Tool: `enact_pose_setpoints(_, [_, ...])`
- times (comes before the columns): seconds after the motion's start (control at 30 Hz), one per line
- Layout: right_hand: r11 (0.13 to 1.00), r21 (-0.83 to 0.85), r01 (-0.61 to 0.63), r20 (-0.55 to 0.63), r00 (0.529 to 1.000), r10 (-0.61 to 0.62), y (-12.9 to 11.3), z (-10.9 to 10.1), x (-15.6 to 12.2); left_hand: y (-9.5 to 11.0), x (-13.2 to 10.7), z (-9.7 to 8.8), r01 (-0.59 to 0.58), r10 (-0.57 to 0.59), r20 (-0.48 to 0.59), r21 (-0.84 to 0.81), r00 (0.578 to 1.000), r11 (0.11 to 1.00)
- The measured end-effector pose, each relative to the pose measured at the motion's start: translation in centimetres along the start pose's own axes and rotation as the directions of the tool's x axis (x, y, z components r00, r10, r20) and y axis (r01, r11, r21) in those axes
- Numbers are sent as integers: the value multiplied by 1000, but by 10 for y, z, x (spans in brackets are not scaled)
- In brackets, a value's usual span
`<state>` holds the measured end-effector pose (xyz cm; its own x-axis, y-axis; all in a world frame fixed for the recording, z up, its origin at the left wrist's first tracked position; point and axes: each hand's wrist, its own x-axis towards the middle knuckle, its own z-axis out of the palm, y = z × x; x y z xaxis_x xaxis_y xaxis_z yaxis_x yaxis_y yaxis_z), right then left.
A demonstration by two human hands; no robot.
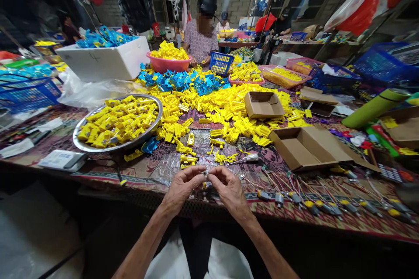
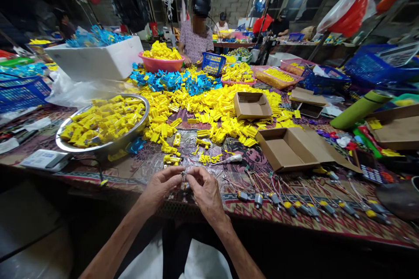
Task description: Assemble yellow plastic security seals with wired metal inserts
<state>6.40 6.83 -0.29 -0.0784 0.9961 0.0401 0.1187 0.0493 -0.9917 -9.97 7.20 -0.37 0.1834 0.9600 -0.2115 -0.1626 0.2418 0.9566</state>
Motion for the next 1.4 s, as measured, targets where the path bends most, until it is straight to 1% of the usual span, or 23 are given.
enact_pose_setpoints(0.07, [1000,-15,9,15,1000,-9,-1,-2,0,3,-1,1,11,-11,38,11,999,1000])
enact_pose_setpoints(0.17, [999,-50,22,34,999,-20,-2,-4,0,6,-2,2,35,-35,50,-7,998,999])
enact_pose_setpoints(0.3, [996,-74,41,57,998,-37,-4,-4,-1,9,0,1,22,-22,22,7,1000,1000])
enact_pose_setpoints(0.4, [995,-87,51,77,996,-44,-5,-2,-2,13,2,-2,-14,15,-10,67,1000,998])
enact_pose_setpoints(0.5, [995,-91,43,89,995,-35,-7,1,-3,18,3,-4,-39,42,-17,116,999,992])
enact_pose_setpoints(0.6, [997,-76,23,77,997,-18,-11,3,-5,23,1,-4,-32,37,-26,165,999,986])
enact_pose_setpoints(0.7, [998,-62,8,35,999,-5,-15,2,-7,25,2,-4,-23,30,-33,210,999,978])
enact_pose_setpoints(0.8, [999,41,-33,17,999,32,-15,-4,-8,23,7,-4,-6,18,-65,187,998,982])
enact_pose_setpoints(0.9, [965,247,-90,69,995,75,-15,-18,-13,24,10,0,44,-32,-81,143,996,989])
enact_pose_setpoints(0.97, [914,380,-142,102,988,111,-15,-32,-19,30,8,7,81,-66,-135,110,989,991])
enact_pose_setpoints(1.03, [851,488,-191,104,982,160,-15,-49,-28,41,4,16,111,-87,-223,99,971,989])
enact_pose_setpoints(1.1, [802,563,-201,66,978,199,-14,-70,-39,52,2,24,127,-88,-295,119,952,985])
enact_pose_setpoints(1.17, [801,575,-168,-16,976,216,-13,-95,-51,57,2,27,127,-74,-318,147,945,981])
enact_pose_setpoints(1.2, [825,546,-150,-68,973,221,-13,-110,-58,57,2,27,121,-65,-320,161,945,980])
enact_pose_setpoints(1.23, [868,476,-142,-120,967,225,-12,-127,-65,54,4,25,112,-54,-311,171,949,979])
enact_pose_setpoints(1.27, [921,366,-133,-196,957,216,-12,-145,-71,49,5,22,104,-47,-303,176,952,979])
enact_pose_setpoints(1.3, [972,188,-139,-294,937,190,-12,-166,-77,42,7,18,100,-45,-296,174,954,980])
enact_pose_setpoints(1.33, [984,-23,-178,-383,910,156,-12,-188,-82,35,9,14,100,-54,-267,162,962,982])
enact_pose_setpoints(1.4, [965,-141,-223,-470,873,133,-12,-236,-89,23,11,6,139,-106,-268,105,958,985])
